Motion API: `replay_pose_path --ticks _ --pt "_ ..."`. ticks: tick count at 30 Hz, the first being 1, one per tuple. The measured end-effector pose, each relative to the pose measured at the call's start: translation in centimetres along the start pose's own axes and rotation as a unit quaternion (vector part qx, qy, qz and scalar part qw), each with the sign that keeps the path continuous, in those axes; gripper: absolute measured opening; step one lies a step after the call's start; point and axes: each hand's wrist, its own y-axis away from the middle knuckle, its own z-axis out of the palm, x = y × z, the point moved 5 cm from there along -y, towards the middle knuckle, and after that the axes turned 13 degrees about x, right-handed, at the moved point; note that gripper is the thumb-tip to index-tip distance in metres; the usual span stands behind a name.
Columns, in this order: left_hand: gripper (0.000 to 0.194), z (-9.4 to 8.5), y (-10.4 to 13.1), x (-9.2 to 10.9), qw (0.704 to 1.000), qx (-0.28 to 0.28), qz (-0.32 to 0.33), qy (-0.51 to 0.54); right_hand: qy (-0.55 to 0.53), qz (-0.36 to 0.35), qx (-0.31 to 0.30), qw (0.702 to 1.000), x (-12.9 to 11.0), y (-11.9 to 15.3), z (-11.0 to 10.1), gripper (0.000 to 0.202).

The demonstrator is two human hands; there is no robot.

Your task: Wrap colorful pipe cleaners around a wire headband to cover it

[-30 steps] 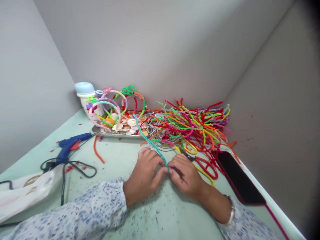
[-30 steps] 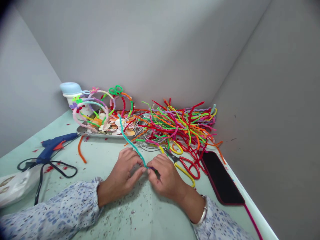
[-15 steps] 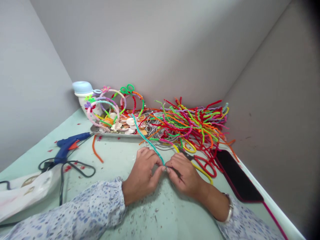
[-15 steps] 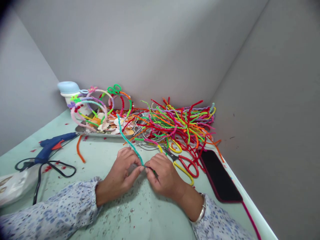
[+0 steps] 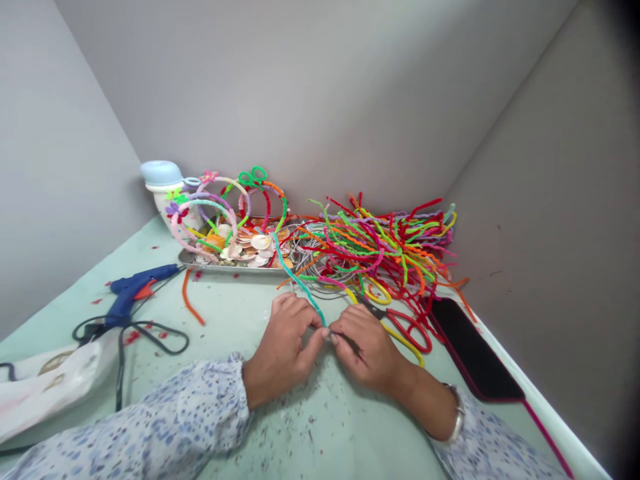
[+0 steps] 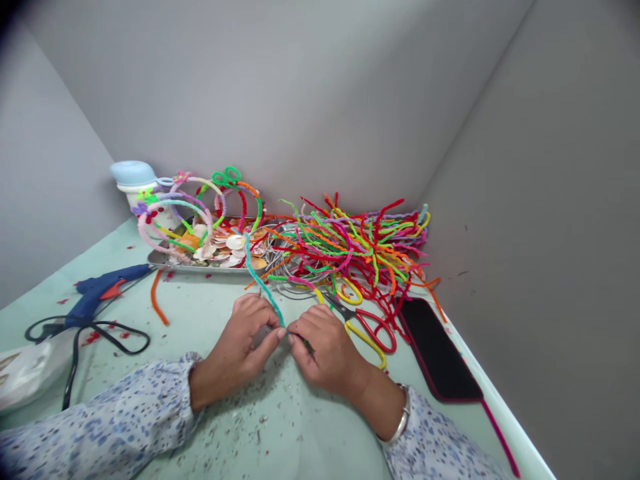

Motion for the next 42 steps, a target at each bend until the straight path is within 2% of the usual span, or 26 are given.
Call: replay_pose_path --ticks 8,16,20,25,31,42 --pt "0.012 -0.06 0.04 0.06 1.0 0.002 -0.014 -0.006 0.003 -0.007 -0.001 1.0 -0.09 -0.14 -0.03 0.009" --pt "0.013 -0.14 -0.22 0.03 1.0 -0.003 -0.019 -0.001 -0.006 0.017 0.01 1.0 0.17 -0.05 0.01 0.009" --pt "0.004 -0.37 -0.17 0.22 1.0 0.016 -0.005 0.005 -0.012 0.028 0.029 0.999 0.29 -0.11 -0.23 0.008" --pt "0.01 -0.61 -0.05 0.47 0.999 0.041 0.012 0.023 -0.013 0.037 0.048 0.998 0.18 -0.26 -0.64 0.009" --pt "0.006 -0.58 -0.21 0.57 0.998 0.042 0.034 0.02 -0.015 0.046 0.045 0.998 0.18 -0.36 -0.63 0.012" --pt "0.008 -0.87 -0.39 0.56 0.994 0.09 0.068 0.014 -0.037 0.046 0.042 0.997 0.16 -0.31 -0.61 0.011"
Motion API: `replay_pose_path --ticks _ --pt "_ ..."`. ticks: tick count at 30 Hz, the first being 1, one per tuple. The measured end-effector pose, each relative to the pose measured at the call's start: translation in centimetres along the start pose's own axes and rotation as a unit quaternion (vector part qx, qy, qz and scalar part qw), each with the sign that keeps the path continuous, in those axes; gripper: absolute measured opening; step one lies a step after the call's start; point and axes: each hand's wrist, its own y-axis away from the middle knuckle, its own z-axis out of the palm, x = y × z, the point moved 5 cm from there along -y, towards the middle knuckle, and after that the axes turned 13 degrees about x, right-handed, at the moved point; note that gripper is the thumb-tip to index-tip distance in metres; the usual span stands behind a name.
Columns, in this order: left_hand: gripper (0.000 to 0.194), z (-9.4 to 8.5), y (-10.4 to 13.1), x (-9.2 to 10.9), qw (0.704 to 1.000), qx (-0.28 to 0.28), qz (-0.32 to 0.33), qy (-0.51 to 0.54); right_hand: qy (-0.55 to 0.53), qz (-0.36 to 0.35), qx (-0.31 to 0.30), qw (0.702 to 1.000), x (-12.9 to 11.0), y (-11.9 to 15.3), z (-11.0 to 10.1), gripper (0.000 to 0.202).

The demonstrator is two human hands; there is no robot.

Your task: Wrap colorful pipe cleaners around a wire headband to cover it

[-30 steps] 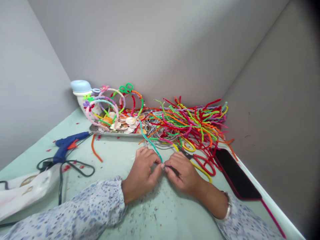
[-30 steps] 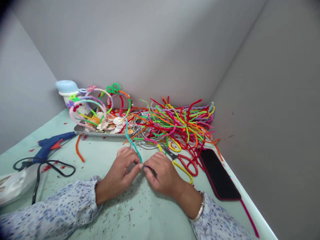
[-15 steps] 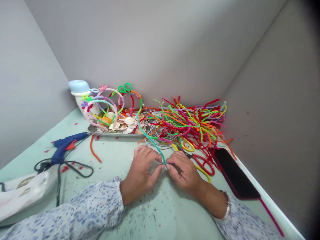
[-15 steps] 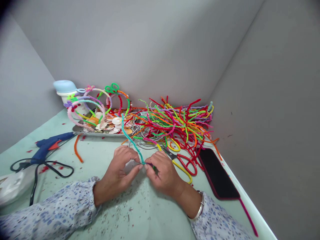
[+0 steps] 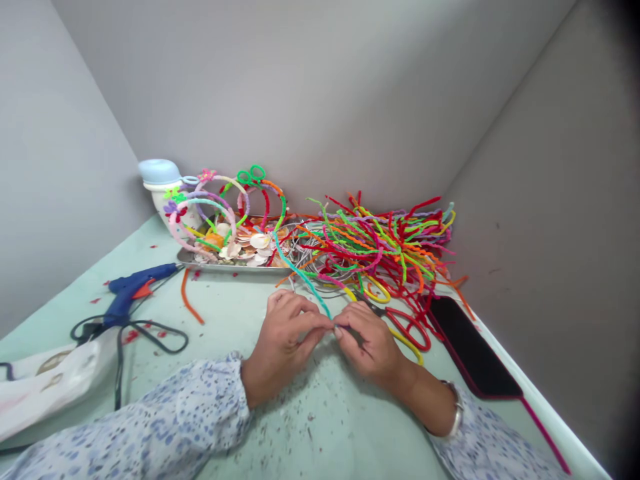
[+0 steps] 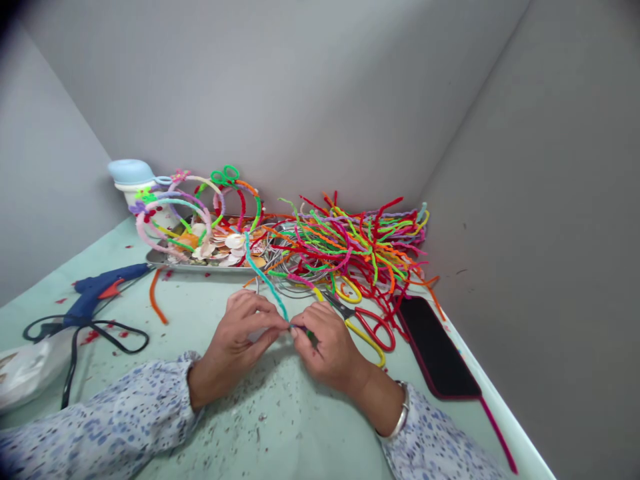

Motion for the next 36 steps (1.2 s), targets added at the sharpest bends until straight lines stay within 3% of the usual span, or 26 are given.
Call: replay_pose_path --ticks 23,36 --pt "0.007 -0.28 -0.12 -0.13 1.0 0.019 0.018 -0.011 -0.004 -0.001 0.001 1.0 -0.02 -0.04 -0.06 0.01" --pt "0.006 0.2 0.07 -0.19 0.999 -0.033 -0.005 -0.032 0.013 -0.004 0.005 1.0 0.13 0.04 -0.01 0.009"
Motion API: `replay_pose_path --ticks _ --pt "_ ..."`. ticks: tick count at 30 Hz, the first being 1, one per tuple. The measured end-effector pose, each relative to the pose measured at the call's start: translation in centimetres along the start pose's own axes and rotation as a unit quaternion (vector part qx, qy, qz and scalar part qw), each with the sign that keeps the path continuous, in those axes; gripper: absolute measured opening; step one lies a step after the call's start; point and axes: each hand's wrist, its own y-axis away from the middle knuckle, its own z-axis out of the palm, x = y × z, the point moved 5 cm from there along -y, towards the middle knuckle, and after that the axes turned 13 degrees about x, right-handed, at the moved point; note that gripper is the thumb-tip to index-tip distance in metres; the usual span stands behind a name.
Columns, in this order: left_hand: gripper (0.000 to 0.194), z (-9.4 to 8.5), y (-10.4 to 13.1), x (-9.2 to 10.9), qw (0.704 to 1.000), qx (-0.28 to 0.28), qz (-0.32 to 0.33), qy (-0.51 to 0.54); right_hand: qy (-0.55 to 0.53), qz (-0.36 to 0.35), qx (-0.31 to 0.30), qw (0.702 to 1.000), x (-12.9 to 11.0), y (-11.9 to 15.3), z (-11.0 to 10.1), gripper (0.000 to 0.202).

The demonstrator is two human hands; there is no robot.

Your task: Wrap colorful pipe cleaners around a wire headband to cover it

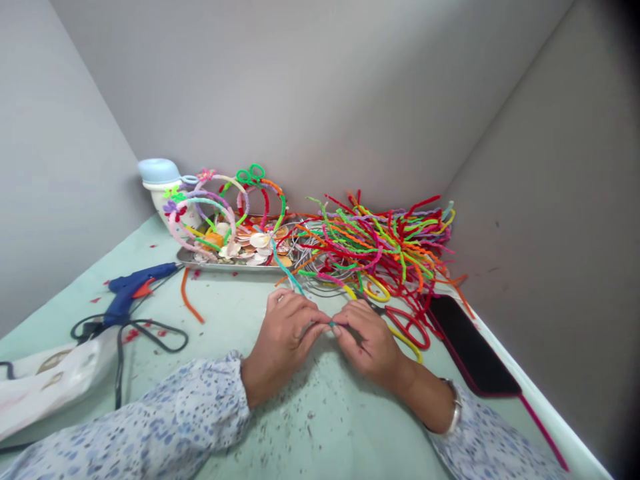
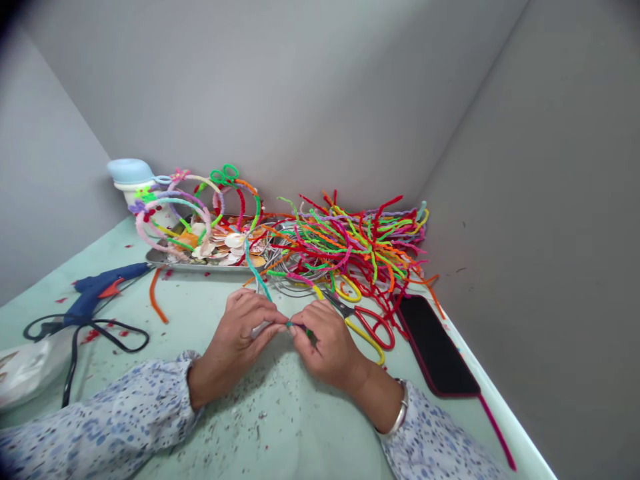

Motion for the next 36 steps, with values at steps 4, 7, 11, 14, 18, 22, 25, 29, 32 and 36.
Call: replay_pose_path --ticks 4,7,11,14,18,22,25,29,32,36 --pt "0.007 0.35 0.15 -0.17 1.0 -0.02 -0.008 -0.008 0.011 -0.006 -0.003 1.0 -0.02 0.0 0.06 0.01" --pt "0.008 0.52 0.24 -0.21 0.999 -0.034 -0.018 -0.008 0.016 -0.011 -0.006 1.0 -0.04 0.02 0.09 0.01" --pt "0.009 0.55 0.3 -0.04 0.998 -0.051 -0.028 -0.008 0.014 -0.018 -0.009 1.0 -0.09 0.01 0.08 0.011" --pt "0.009 0.56 0.31 0.06 0.998 -0.058 -0.031 -0.007 0.004 -0.019 -0.017 1.0 -0.1 -0.06 0.08 0.011" --pt "0.007 0.59 0.35 -0.1 0.998 -0.051 -0.03 -0.009 0.001 -0.017 -0.013 1.0 0.01 -0.14 -0.01 0.012" --pt "0.006 0.57 0.35 -0.31 0.999 -0.037 -0.024 -0.013 0.007 -0.016 -0.007 1.0 0.13 -0.05 -0.01 0.011" --pt "0.009 0.61 0.34 -0.34 0.998 -0.049 -0.027 -0.015 0.018 -0.016 -0.013 1.0 0.2 0.06 0.12 0.011" --pt "0.012 0.7 0.38 -0.15 0.997 -0.071 -0.03 -0.022 0.025 -0.024 -0.022 0.999 0.17 0.13 0.26 0.011" --pt "0.012 0.77 0.4 -0.08 0.997 -0.074 -0.03 -0.024 0.032 -0.028 -0.029 0.999 0.16 0.14 0.32 0.013" --pt "0.012 0.9 0.34 -0.33 0.996 -0.076 -0.037 -0.02 0.046 -0.033 -0.027 0.998 0.07 0.05 0.24 0.014"
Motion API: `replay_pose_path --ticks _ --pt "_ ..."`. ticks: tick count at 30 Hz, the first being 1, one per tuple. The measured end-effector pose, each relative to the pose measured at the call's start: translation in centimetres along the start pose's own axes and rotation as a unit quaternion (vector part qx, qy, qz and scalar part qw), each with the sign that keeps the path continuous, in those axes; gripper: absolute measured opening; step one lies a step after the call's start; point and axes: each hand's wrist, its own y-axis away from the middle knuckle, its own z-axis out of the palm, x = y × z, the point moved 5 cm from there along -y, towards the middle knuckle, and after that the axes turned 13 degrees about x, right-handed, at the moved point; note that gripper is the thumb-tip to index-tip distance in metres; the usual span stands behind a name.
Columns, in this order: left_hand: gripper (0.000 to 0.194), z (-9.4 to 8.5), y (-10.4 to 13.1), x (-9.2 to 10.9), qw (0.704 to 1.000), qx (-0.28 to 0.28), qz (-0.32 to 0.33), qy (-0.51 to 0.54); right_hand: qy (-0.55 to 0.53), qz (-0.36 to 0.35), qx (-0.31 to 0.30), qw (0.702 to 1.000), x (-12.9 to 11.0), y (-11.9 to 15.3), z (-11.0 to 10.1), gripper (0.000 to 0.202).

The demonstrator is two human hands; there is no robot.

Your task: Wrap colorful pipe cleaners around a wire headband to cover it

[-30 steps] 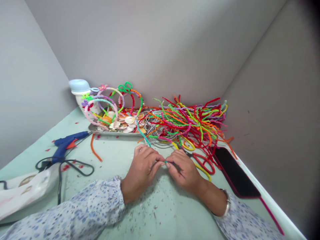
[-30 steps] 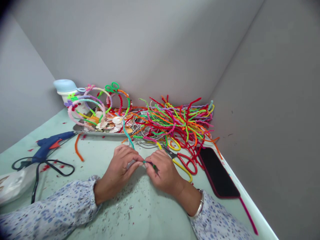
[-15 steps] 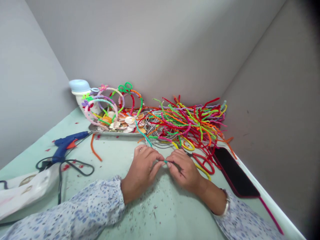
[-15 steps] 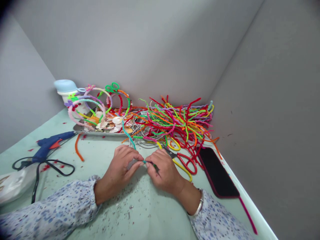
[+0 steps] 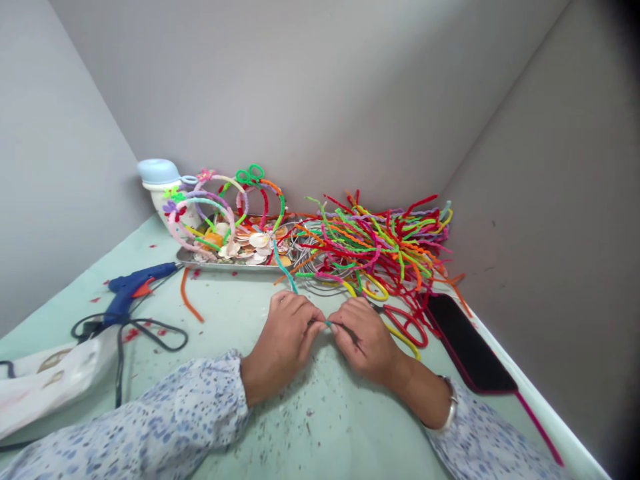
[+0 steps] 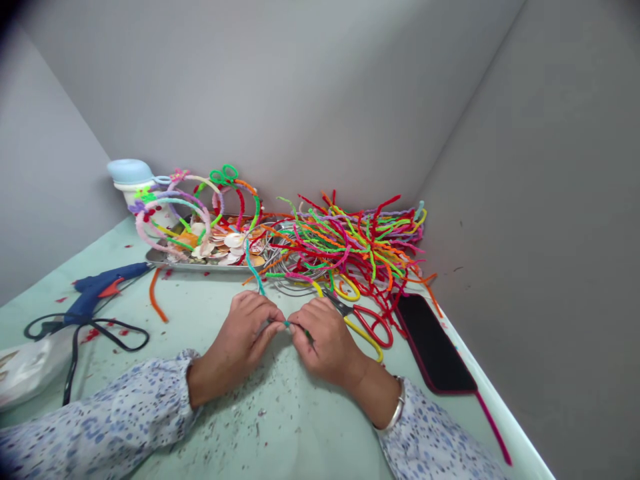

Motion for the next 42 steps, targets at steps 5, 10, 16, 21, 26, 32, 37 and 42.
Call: replay_pose_path --ticks 5,10,16,21,26,32,37,42 --pt "0.011 -0.03 -0.14 -0.1 1.0 -0.007 0.004 0.004 0.023 0.003 0.005 1.0 0.08 -0.1 -0.09 0.014" --pt "0.015 -0.18 -0.19 0.08 1.0 -0.007 0.012 -0.002 0.024 -0.002 0.0 1.0 0.1 0.0 0.02 0.014" --pt "0.017 -0.08 -0.15 0.18 0.999 -0.023 0.024 -0.011 0.03 -0.012 -0.013 0.999 -0.11 -0.04 0.13 0.015" --pt "0.016 -0.03 -0.14 0.12 0.999 -0.03 0.021 -0.009 0.038 -0.016 -0.023 0.999 -0.08 0.01 0.18 0.015" --pt "0.018 0.11 -0.13 -0.08 0.999 -0.032 0.012 -0.002 0.043 -0.012 -0.021 0.999 0.0 0.02 0.2 0.014" --pt "0.019 0.35 -0.02 -0.13 0.999 -0.036 0.023 -0.01 0.05 -0.011 -0.023 0.998 -0.03 0.04 0.31 0.014" --pt "0.02 0.58 0.13 -0.23 0.998 -0.047 0.028 -0.019 0.049 -0.015 -0.031 0.998 -0.12 -0.01 0.39 0.016" --pt "0.018 0.77 0.32 -0.23 0.998 -0.044 0.032 -0.029 0.039 -0.009 -0.03 0.999 -0.14 -0.13 0.07 0.015"
